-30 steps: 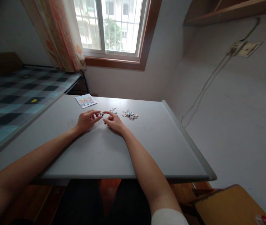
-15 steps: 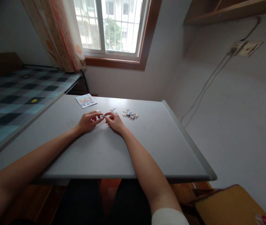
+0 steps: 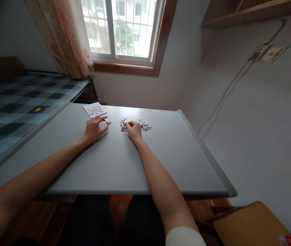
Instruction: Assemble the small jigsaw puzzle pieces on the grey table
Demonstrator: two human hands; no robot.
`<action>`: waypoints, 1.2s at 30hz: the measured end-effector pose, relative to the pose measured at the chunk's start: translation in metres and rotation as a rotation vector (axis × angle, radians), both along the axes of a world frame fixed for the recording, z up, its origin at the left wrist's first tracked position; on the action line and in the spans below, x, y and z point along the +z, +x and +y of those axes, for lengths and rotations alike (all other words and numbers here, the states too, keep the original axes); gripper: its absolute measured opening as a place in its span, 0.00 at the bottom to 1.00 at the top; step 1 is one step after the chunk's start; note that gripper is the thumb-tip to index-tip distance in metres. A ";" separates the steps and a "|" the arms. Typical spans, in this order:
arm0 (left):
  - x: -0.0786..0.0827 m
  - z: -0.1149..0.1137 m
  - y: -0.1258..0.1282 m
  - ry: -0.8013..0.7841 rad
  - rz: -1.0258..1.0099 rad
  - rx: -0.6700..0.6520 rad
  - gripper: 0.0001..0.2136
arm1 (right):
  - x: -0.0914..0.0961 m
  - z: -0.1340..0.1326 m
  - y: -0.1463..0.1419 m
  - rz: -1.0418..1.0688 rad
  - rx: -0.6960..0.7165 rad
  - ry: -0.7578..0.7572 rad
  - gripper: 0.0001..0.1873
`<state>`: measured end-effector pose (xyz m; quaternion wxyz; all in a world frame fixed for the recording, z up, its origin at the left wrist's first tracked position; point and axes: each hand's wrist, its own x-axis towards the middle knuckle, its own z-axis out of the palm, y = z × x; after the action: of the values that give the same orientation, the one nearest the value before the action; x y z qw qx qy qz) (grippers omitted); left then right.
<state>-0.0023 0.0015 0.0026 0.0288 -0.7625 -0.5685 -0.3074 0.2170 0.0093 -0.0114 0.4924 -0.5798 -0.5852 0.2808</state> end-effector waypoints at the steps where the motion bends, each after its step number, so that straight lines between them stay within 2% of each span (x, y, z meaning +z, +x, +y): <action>1: 0.000 0.000 0.000 -0.014 0.009 0.026 0.20 | 0.000 0.000 0.000 -0.017 0.002 -0.004 0.09; 7: -0.002 0.000 0.001 -0.129 0.032 0.127 0.21 | -0.001 -0.001 0.001 -0.010 -0.013 -0.040 0.09; 11: -0.001 0.000 0.001 -0.163 0.028 0.152 0.21 | -0.003 0.000 0.001 0.126 -0.003 -0.089 0.09; 16: 0.000 0.000 0.001 -0.189 0.019 0.164 0.21 | 0.000 0.000 -0.003 0.342 0.021 -0.178 0.04; 18: -0.001 0.000 0.001 -0.194 0.017 0.166 0.20 | 0.002 -0.001 -0.004 0.381 0.027 -0.186 0.06; 22: -0.004 0.002 0.000 -0.167 0.013 0.167 0.18 | 0.003 -0.002 -0.004 0.300 0.033 -0.151 0.13; 29: -0.007 0.006 -0.005 -0.150 -0.022 0.159 0.14 | -0.004 0.001 -0.001 0.123 0.048 -0.067 0.13; 36: -0.005 0.006 -0.003 -0.199 0.005 0.168 0.10 | -0.005 0.002 -0.002 0.106 0.059 -0.050 0.13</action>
<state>-0.0055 0.0076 -0.0022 -0.0200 -0.7119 -0.6581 -0.2442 0.2154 0.0111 -0.0165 0.4997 -0.5588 -0.5679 0.3398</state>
